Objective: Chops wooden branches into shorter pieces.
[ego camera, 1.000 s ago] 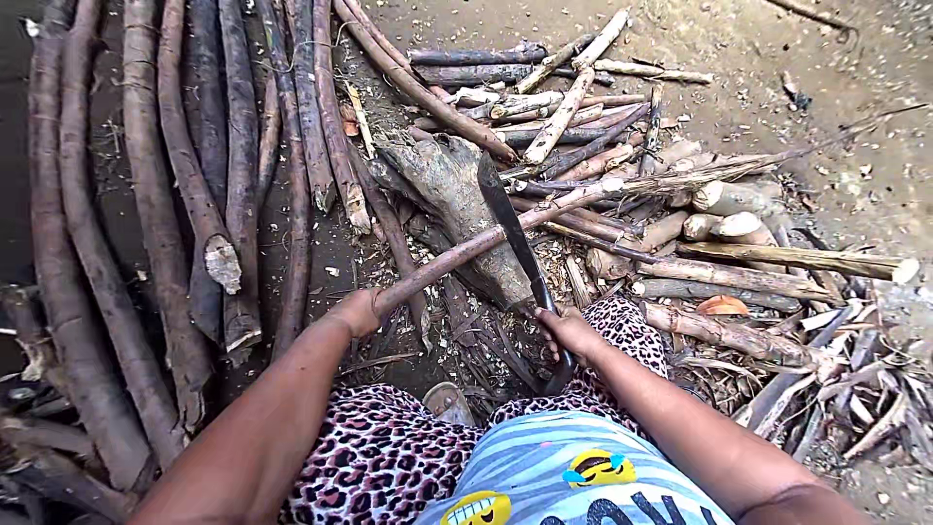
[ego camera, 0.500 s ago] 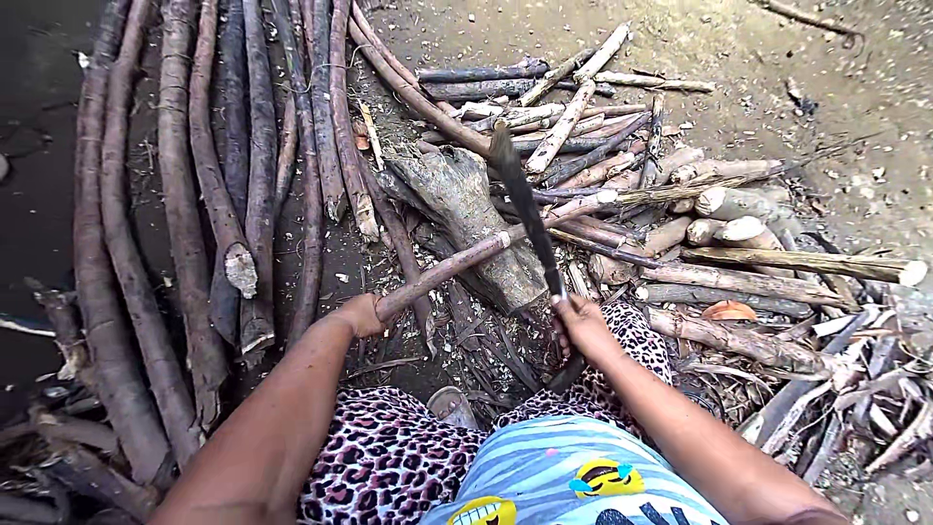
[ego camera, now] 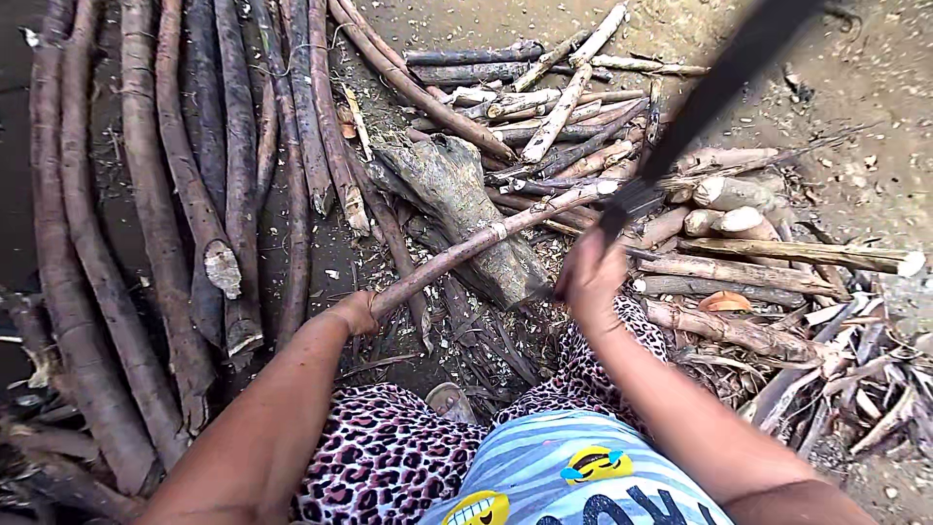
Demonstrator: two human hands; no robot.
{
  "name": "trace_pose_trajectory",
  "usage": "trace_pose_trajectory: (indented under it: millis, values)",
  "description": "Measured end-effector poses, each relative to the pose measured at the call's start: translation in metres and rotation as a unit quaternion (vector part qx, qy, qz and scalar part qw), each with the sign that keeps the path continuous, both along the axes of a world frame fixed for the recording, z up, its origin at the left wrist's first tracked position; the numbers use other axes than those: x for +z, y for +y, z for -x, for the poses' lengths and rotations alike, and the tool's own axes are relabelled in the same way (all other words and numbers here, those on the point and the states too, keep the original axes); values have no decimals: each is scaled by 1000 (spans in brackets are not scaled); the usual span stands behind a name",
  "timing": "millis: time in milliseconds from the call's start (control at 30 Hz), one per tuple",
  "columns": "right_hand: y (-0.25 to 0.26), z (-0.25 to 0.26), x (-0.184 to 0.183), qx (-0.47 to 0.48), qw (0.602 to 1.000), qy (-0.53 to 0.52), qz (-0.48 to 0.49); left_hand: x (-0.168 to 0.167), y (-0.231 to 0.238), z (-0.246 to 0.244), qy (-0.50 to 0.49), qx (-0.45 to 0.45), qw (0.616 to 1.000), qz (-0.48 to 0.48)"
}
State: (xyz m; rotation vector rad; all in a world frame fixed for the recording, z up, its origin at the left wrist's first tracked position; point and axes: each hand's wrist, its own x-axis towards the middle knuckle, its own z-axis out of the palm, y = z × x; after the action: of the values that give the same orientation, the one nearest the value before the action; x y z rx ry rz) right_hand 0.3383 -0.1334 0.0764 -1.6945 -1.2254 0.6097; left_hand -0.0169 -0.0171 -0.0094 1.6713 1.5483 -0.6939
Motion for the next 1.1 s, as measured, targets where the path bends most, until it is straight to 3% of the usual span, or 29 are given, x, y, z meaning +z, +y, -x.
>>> trace_pose_trajectory:
  millis: [67, 133, 300, 467, 600, 733, 833, 1000, 1100]
  values:
    - [-29, 15, -71, 76, 945, 17, 317, -2, 0, 1, -2, -4, 1000, -1]
    - [-24, 25, -79, 97, 885, 65, 450, 5, -1, 0, -4, -1, 1000, -10]
    - [-17, 17, -49, 35, 823, 347, 447, 13, -3, -6, 7, 23, 998, -58]
    - [-29, 23, -47, 34, 798, 425, 425, 12, -14, -1, 11, 19, 998, -58]
    - [-25, 29, -52, 44, 822, 371, 429, 29, -29, -15, 59, 40, 989, -128]
    - [-25, 27, -70, 102, 891, 147, 417, 48, -32, -28, 97, 16, 981, -167]
    - [-27, 19, -78, 142, 891, 31, 429, 64, -20, -30, 105, 1, 986, -126]
    - [-31, 12, -88, 117, 907, 27, 404, 76, -1, -14, -10, 44, 998, -47]
    - [-26, 8, -83, 93, 925, 90, 358, 70, 8, -6, -38, 35, 994, -96]
